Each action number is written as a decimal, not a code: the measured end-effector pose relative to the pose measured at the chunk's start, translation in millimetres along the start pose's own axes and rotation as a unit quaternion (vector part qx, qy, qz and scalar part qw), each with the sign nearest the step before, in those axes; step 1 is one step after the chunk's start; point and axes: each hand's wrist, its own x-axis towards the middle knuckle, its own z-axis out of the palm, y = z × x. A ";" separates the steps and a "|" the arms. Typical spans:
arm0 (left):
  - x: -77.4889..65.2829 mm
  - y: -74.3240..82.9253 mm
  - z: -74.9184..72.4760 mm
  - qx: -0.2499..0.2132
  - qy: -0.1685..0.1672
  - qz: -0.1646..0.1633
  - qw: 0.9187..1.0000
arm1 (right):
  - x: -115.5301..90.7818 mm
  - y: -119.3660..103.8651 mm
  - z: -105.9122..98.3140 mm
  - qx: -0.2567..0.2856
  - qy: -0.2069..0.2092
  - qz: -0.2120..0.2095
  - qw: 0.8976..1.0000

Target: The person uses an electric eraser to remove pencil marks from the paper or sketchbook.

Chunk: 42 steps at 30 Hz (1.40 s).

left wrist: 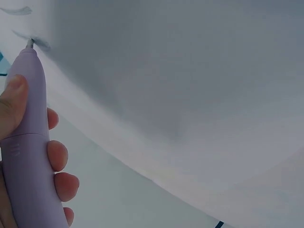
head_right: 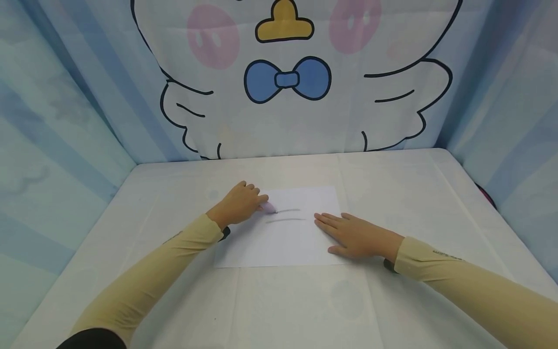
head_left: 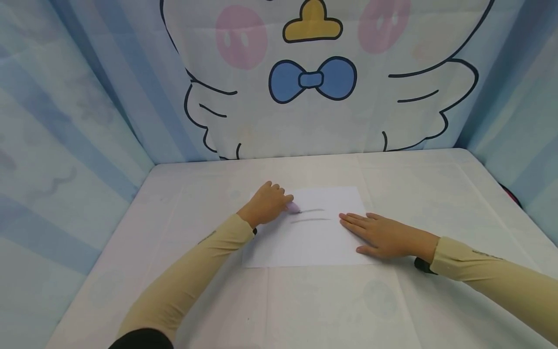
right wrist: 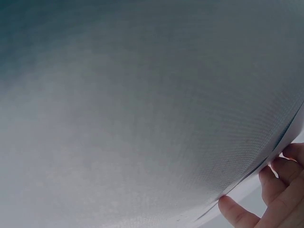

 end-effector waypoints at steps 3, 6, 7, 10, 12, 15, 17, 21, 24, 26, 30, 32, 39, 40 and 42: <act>0.7 0.2 0.0 0.001 0.001 0.000 1.000 | -0.2 -0.7 -1.1 0.003 0.001 -0.003 1.000; 1.9 0.2 0.4 -0.004 0.002 0.001 1.000 | -0.4 -1.3 -2.0 0.005 -0.003 0.000 1.000; 2.2 0.2 0.5 -0.005 0.002 0.000 1.000 | -0.4 -1.4 -2.1 0.005 -0.004 0.000 1.000; 3.1 0.4 0.6 -0.006 0.002 -0.001 1.000 | -0.6 -1.4 -2.4 0.004 -0.004 0.000 1.000; 4.2 0.7 1.2 -0.004 -0.002 -0.001 1.000 | -0.5 -1.0 -2.3 0.003 -0.005 0.001 1.000; 5.5 0.9 2.4 -0.004 -0.004 -0.002 1.000 | -0.2 -0.3 -1.4 0.001 -0.007 0.003 1.000; 6.2 1.1 3.0 -0.006 -0.003 -0.002 1.000 | 0.0 -0.1 -1.1 0.002 -0.008 0.003 1.000; 6.4 1.4 2.6 -0.008 0.003 0.000 1.000 | 0.3 0.1 -0.6 -0.001 -0.007 0.001 1.000; 6.6 1.6 2.3 -0.009 0.003 0.000 1.000 | -0.1 0.5 0.2 -0.005 -0.002 -0.002 1.000; 6.8 1.7 1.7 -0.013 0.001 0.001 1.000 | -0.4 0.6 0.3 -0.006 -0.001 0.000 1.000; 7.6 1.6 1.5 -0.007 -0.003 -0.001 1.000 | -0.5 1.1 0.6 -0.007 0.001 0.000 1.000; 8.1 1.5 2.0 -0.002 -0.002 -0.001 1.000 | -0.6 1.4 0.6 -0.007 0.004 -0.003 1.000; 10.1 2.7 1.7 0.006 0.005 0.002 1.000 | -0.7 0.3 -1.4 0.000 -0.004 0.003 1.000; 10.4 3.1 1.3 0.006 0.006 0.003 1.000 | -0.7 0.3 -1.3 0.001 -0.004 0.003 1.000; 11.2 3.5 1.4 0.008 0.008 0.006 1.000 | -0.6 -0.2 -1.3 0.005 -0.006 0.003 1.000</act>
